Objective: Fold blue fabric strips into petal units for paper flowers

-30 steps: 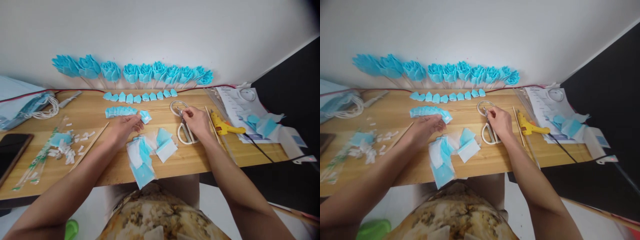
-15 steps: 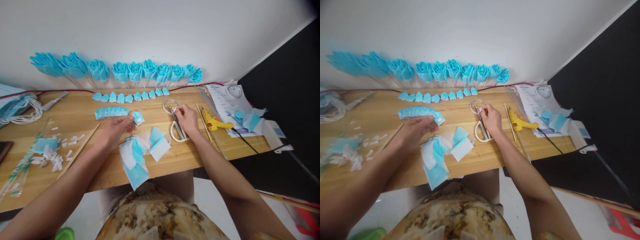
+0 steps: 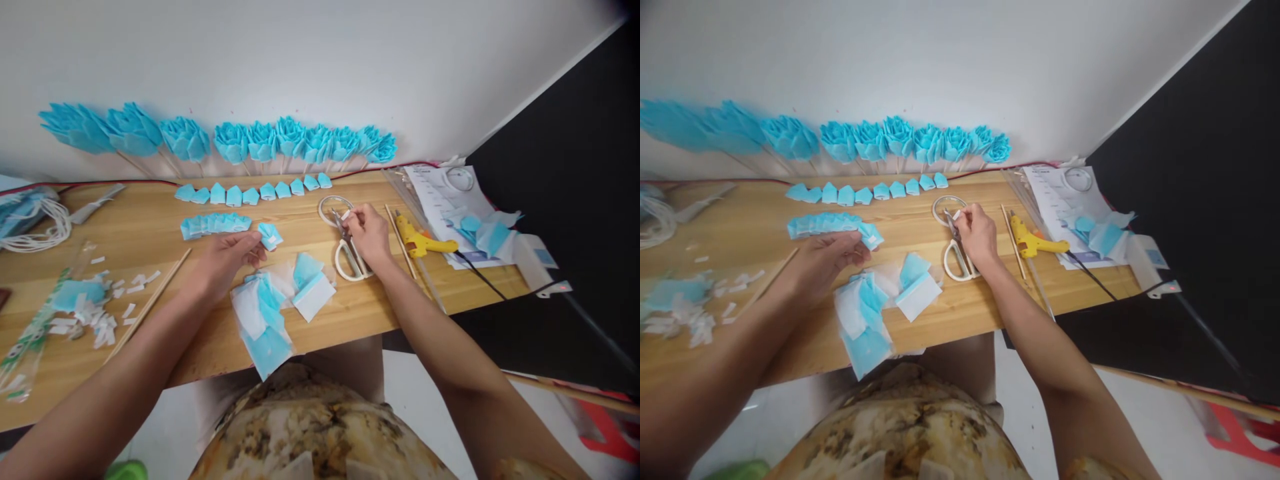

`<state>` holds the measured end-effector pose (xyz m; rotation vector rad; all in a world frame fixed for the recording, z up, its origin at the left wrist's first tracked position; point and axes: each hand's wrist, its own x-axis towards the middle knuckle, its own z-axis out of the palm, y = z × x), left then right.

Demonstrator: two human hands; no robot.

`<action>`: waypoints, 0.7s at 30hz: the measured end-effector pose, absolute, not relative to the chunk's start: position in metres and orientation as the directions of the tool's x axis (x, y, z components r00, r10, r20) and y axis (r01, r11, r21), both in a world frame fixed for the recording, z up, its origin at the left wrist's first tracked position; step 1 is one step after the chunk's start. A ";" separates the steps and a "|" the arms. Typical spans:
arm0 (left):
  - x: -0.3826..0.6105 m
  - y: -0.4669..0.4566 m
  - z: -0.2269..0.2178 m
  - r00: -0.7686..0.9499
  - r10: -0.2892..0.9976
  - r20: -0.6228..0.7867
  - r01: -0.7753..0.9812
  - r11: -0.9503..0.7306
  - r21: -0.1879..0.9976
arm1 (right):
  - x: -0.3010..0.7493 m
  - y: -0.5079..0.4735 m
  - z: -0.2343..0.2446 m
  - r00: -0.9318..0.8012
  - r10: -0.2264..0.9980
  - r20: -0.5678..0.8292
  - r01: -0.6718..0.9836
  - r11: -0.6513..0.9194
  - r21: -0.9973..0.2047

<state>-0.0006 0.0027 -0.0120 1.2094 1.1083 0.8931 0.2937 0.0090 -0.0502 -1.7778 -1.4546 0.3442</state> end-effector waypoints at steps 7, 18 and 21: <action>-0.003 0.002 -0.011 0.328 0.928 -0.174 0.067 0.161 0.985 | 0.270 -0.011 -0.021 0.090 0.715 0.693 0.761 0.400 -0.511; -0.005 -0.004 0.010 0.585 0.784 -0.206 0.241 0.074 0.968 | 0.231 -0.013 0.003 -0.488 0.291 0.823 0.551 0.834 0.031; -0.005 -0.004 0.012 0.623 0.756 -0.203 0.226 0.074 0.971 | 0.228 -0.015 -0.002 -0.506 0.259 0.822 0.522 0.851 0.053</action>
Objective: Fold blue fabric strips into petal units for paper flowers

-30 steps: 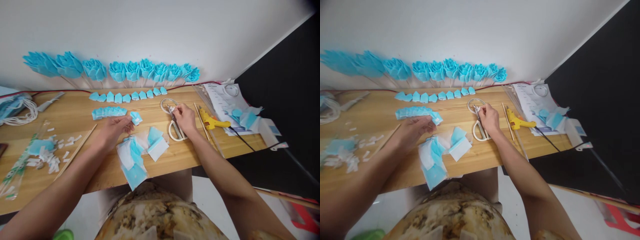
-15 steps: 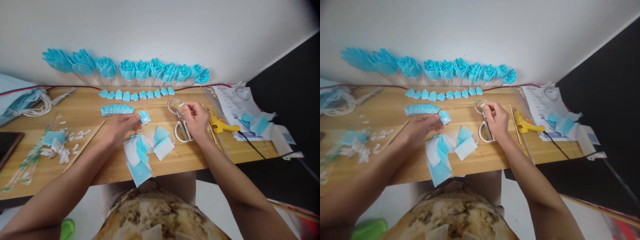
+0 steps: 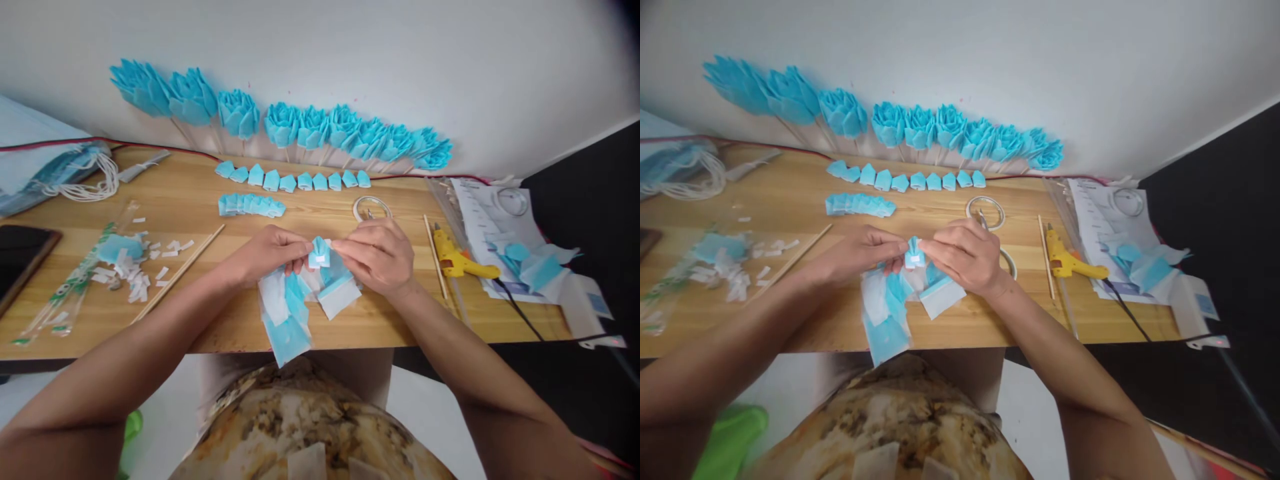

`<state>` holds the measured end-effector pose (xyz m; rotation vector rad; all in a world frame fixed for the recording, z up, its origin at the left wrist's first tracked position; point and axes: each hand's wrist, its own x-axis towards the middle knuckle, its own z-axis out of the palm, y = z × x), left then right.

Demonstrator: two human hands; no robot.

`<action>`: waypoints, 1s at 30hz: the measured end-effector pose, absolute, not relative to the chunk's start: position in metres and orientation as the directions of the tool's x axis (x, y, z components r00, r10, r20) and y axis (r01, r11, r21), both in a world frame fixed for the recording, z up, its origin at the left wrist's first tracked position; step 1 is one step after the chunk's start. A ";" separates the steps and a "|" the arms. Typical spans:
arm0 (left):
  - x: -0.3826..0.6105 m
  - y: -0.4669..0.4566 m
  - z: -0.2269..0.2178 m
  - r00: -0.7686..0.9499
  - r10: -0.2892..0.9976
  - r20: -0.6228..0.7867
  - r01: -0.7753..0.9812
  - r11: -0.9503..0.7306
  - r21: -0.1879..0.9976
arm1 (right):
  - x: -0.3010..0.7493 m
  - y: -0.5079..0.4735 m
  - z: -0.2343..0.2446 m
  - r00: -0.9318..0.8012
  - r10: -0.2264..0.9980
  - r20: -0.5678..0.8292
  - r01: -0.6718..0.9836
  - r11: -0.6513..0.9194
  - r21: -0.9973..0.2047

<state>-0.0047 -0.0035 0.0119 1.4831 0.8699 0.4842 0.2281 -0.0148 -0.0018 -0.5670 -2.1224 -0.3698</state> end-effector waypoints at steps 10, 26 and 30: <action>-0.005 -0.004 0.013 0.659 0.721 -0.216 0.217 0.092 0.972 | 0.228 -0.016 -0.013 -0.518 0.258 0.816 0.510 0.858 0.053; -0.007 -0.003 0.014 0.637 0.738 -0.222 0.225 0.098 0.969 | 0.230 -0.014 -0.017 -0.530 0.306 0.791 0.493 0.870 -0.006; -0.005 -0.003 0.015 0.634 0.743 -0.215 0.194 0.116 0.974 | 0.230 -0.012 -0.018 -0.522 0.309 0.795 0.475 0.880 -0.030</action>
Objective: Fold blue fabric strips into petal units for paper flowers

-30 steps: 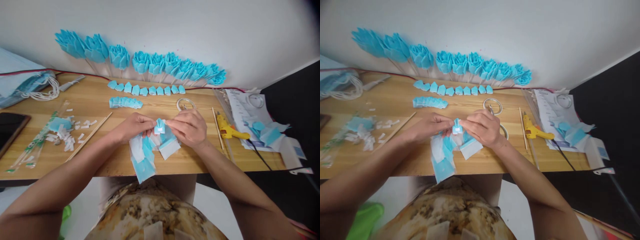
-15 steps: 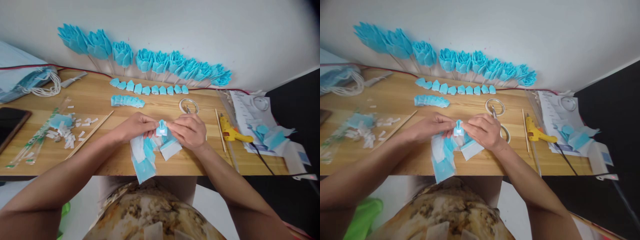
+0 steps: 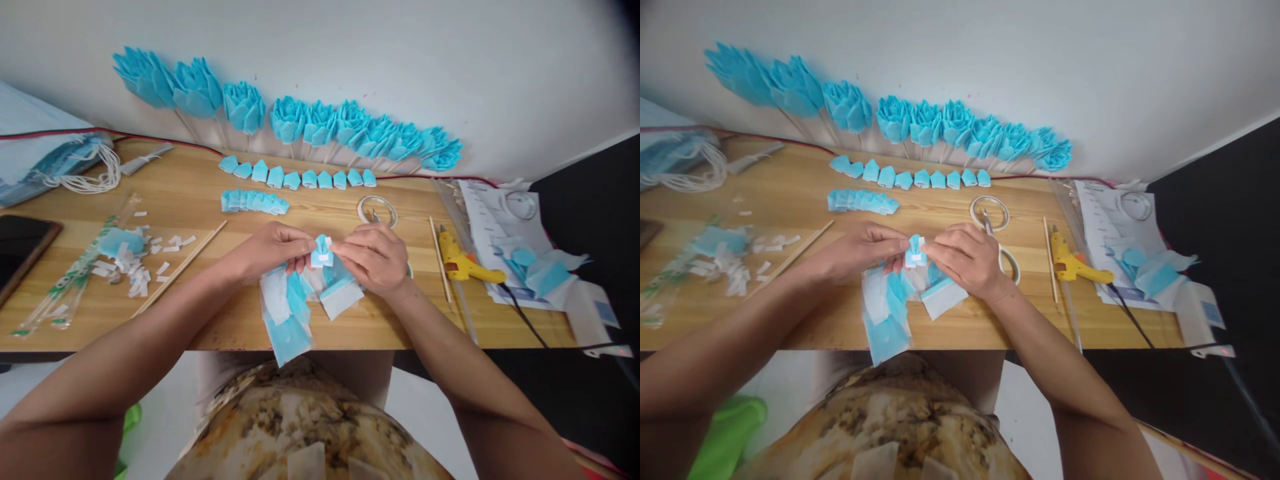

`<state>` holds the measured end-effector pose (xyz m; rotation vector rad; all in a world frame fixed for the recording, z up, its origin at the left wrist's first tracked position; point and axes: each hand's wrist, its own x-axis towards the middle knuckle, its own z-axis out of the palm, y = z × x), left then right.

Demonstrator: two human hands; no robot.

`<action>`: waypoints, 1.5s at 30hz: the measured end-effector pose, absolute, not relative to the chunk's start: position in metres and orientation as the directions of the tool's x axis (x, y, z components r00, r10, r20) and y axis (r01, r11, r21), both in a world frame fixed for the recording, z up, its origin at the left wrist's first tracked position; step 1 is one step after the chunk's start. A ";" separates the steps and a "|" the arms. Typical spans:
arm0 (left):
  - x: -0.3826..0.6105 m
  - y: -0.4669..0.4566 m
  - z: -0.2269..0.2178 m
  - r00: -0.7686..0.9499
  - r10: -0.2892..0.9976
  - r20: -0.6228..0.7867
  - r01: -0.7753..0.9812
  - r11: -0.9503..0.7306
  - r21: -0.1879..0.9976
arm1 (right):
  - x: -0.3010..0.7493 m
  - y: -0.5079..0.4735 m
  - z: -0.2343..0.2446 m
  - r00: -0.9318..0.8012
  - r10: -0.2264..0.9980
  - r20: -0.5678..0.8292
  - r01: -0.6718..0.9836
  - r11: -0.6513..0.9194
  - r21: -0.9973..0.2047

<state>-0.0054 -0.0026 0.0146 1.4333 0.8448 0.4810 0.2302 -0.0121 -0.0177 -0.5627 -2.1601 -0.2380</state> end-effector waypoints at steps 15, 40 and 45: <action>-0.005 -0.002 0.009 0.593 0.778 -0.208 0.159 0.140 0.977 | 0.229 -0.011 -0.018 -0.549 0.333 0.766 0.486 0.873 -0.032; -0.004 -0.002 0.006 0.502 0.861 -0.083 0.307 -0.088 0.948 | 0.221 -0.014 -0.016 -0.361 0.895 0.261 0.235 0.359 -0.903; -0.002 -0.003 0.005 0.472 0.880 -0.053 0.321 -0.115 0.940 | 0.218 -0.012 -0.013 -0.421 0.898 0.127 0.191 0.225 -0.955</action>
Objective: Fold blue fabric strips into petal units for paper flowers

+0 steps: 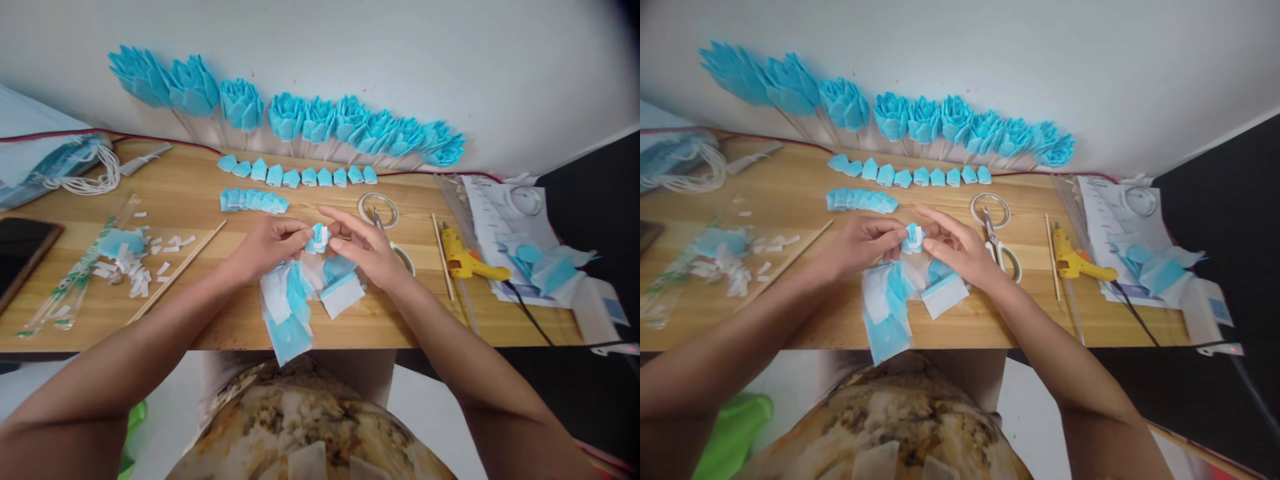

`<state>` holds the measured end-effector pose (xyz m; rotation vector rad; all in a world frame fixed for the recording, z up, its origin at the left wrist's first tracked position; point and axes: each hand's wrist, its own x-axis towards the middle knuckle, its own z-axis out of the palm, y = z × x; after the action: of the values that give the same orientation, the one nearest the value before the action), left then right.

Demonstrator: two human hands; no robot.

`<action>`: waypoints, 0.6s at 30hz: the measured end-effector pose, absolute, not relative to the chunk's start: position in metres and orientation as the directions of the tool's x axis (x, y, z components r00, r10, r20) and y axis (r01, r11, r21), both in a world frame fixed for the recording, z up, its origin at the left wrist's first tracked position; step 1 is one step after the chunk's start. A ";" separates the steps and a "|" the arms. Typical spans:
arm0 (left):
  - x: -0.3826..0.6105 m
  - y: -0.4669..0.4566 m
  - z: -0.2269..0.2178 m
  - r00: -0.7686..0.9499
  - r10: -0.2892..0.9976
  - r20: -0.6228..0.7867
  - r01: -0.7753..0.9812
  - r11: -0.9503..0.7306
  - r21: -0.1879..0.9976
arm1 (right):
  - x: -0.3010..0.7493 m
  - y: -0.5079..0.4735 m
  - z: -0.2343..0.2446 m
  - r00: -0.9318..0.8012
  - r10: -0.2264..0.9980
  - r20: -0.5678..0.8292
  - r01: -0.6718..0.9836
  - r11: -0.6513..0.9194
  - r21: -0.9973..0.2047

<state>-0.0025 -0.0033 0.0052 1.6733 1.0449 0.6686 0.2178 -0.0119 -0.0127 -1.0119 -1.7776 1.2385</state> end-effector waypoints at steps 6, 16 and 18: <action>-0.003 -0.002 0.006 0.463 0.886 -0.027 0.317 -0.137 0.939 | 0.211 -0.009 -0.006 -0.423 0.903 0.080 0.211 0.184 -0.960; -0.004 0.000 0.006 0.397 0.917 -0.030 0.145 -0.031 0.989 | 0.197 -0.009 -0.003 -0.294 0.930 0.221 0.334 0.317 -0.888; -0.003 0.000 0.002 0.410 0.911 -0.044 0.155 -0.023 0.988 | 0.193 -0.011 -0.007 -0.269 0.934 0.235 0.330 0.319 -0.889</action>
<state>-0.0031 0.0001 0.0016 1.4853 1.0005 0.8025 0.1933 -0.0111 -0.0071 -1.1329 -1.7765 0.9418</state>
